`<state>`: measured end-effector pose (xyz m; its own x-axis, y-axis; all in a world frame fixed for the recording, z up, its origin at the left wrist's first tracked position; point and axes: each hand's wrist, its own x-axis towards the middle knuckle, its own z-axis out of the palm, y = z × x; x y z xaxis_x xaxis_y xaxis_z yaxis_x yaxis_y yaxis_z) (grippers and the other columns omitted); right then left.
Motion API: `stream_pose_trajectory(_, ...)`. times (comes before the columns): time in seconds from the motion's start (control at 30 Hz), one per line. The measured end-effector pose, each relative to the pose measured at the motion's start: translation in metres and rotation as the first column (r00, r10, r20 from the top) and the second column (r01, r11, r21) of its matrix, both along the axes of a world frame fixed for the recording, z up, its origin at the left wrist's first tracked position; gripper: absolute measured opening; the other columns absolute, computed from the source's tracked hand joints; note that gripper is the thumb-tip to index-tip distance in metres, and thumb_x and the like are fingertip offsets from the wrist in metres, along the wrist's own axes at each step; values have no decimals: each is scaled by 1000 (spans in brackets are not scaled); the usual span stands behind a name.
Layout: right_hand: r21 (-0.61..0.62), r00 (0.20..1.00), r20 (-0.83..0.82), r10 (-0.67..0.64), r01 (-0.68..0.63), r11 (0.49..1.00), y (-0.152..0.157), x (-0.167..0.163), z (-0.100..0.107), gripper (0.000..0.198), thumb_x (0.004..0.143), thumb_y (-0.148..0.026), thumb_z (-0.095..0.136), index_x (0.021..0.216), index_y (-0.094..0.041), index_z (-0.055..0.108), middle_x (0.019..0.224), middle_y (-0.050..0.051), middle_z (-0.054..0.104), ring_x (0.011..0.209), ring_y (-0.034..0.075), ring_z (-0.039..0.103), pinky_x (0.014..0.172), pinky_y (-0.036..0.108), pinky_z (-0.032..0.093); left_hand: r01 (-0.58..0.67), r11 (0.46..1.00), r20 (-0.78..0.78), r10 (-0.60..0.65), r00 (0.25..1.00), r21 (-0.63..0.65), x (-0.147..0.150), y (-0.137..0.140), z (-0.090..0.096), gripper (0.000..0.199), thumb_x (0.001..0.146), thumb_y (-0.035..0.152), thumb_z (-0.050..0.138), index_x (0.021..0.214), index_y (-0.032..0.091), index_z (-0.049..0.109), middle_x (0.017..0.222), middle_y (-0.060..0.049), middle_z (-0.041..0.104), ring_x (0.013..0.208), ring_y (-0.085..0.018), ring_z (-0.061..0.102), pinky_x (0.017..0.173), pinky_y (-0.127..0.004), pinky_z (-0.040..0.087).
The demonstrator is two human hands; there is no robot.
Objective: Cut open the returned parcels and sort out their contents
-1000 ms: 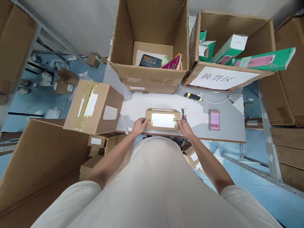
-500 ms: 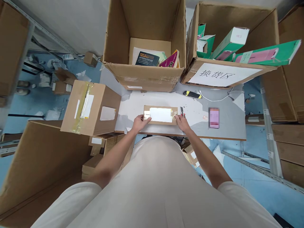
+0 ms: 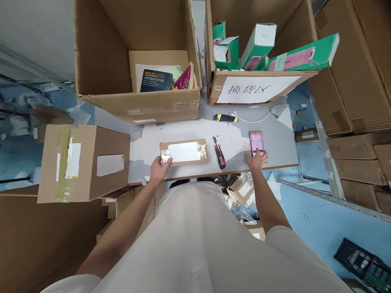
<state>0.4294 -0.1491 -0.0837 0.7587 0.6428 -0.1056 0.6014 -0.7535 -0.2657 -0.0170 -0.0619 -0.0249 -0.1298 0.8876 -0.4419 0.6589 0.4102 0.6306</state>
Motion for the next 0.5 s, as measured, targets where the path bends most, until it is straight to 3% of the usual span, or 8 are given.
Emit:
stream_pose_trajectory(0.17,-50,1000,3,30,-30,998,8,18,-21,61,76,-52,56,130,-23,50,143,17,26,129,39,28,100,60,25,-33,999,-21,33,999,3,1,-4,-3,46,74,54,60,103,18,60,100,-9,70,90,-24,63,80,-32,48)
stream_pose_trajectory(0.3,-60,999,-18,40,-41,997,12,21,-23,63,75,-51,56,130,-21,49,144,18,26,130,40,27,101,58,25,-56,998,-32,57,998,17,1,-5,-8,47,75,54,59,104,17,60,100,-9,70,90,-23,64,80,-32,48)
stream_pose_trajectory(0.4,29,999,-4,31,-31,999,10,19,-14,63,78,-49,54,133,-20,46,145,19,27,129,39,30,101,57,28,-70,997,-39,71,997,29,2,-6,-10,49,74,55,59,104,16,60,99,-9,69,89,-23,64,80,-32,49)
stream_pose_trajectory(0.5,165,995,-2,102,-100,981,11,7,0,61,82,-47,51,134,-18,42,144,20,29,130,37,30,102,58,28,-108,993,-15,109,994,44,5,-6,-9,53,74,55,60,109,15,58,104,-11,68,93,-24,63,82,-34,49)
